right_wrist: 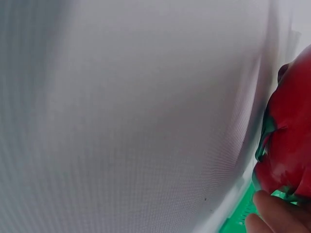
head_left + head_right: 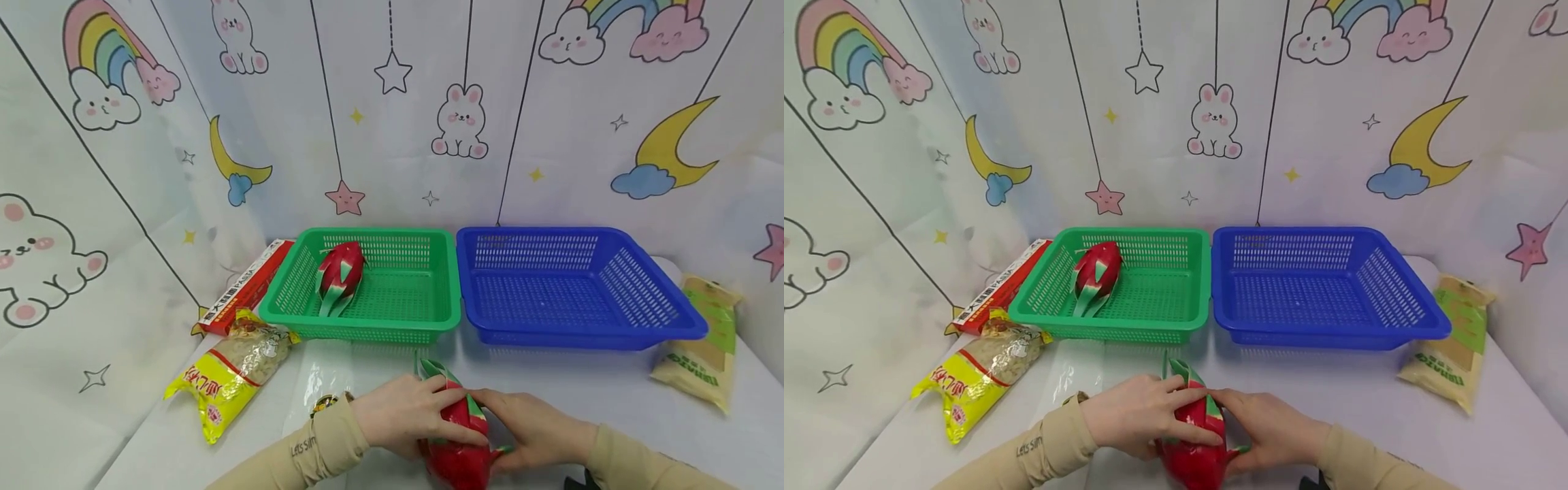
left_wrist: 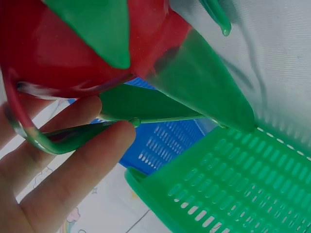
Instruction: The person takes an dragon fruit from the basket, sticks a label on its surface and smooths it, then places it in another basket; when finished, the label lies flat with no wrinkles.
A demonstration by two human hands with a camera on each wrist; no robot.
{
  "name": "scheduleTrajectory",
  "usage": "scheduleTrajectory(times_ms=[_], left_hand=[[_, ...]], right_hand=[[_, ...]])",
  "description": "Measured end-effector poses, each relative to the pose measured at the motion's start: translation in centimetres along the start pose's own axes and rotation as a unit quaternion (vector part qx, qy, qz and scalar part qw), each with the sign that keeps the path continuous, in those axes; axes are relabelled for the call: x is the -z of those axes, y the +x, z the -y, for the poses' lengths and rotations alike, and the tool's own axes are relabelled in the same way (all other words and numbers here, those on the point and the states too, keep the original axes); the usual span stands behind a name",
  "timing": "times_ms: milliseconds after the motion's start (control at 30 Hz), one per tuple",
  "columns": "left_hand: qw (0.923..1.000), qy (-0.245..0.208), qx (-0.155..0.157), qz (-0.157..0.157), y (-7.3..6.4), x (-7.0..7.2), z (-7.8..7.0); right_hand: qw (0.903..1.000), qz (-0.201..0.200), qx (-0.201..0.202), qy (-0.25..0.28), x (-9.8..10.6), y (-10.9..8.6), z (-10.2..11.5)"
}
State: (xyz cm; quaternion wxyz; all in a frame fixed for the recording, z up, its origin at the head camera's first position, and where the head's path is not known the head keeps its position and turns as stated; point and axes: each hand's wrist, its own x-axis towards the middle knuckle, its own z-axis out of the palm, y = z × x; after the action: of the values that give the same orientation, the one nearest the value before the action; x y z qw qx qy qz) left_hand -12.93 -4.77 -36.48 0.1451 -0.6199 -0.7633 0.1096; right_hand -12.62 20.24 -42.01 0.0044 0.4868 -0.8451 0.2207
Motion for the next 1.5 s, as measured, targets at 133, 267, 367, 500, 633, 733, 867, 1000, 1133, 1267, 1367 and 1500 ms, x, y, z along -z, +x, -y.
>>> scheduleTrajectory(times_ms=[133,267,367,500,633,733,867,1000,1133,1267,1367,1500], left_hand=[[0.9997,-0.022,0.002,-0.012,-0.1,-0.4,0.4],[0.9979,-0.061,0.001,-0.023,-0.2,-0.7,0.9],[0.9942,-0.106,0.003,-0.019,-0.3,-0.9,1.4],[0.9836,-0.179,0.019,0.01,-0.2,-1.4,1.9],[0.9671,-0.247,0.038,0.049,-0.1,-2.1,2.2],[0.955,-0.288,0.044,0.056,-0.2,-2.7,2.4],[0.9442,-0.322,0.053,0.049,-0.2,-3.3,2.7],[0.9372,-0.338,0.072,0.048,-0.4,-3.5,2.9],[0.9361,-0.336,0.091,0.051,-0.8,-3.2,2.9],[0.944,-0.309,0.102,0.053,-1.3,-3.0,3.0],[0.9501,-0.285,0.115,0.052,-1.9,-2.8,3.1],[0.9536,-0.26,0.141,0.053,-3.2,-2.5,3.1]], right_hand=[[0.9999,0.004,-0.01,0.0,0.1,0.1,-0.1],[0.9999,0.007,-0.011,0.002,0.1,0.2,-0.3],[0.9998,0.012,-0.015,0.0,0.1,0.2,-0.4],[0.9992,0.028,-0.029,0.005,0.1,0.1,-0.6],[0.9978,0.044,-0.037,0.034,-0.1,-0.1,-0.6],[0.997,0.047,-0.038,0.049,-0.3,-0.2,-0.6],[0.9987,0.031,-0.038,0.013,-0.5,-0.3,-0.6],[0.9995,0.012,-0.024,-0.015,-0.5,-0.3,-0.9],[0.9997,0.012,-0.018,-0.011,-0.4,-0.1,-0.9],[0.9992,0.009,-0.024,-0.03,-0.1,-0.1,-0.6],[0.9977,0.014,-0.04,-0.052,0.2,-0.1,-0.3],[0.9937,0.026,-0.071,-0.082,0.7,-0.1,-0.1]])
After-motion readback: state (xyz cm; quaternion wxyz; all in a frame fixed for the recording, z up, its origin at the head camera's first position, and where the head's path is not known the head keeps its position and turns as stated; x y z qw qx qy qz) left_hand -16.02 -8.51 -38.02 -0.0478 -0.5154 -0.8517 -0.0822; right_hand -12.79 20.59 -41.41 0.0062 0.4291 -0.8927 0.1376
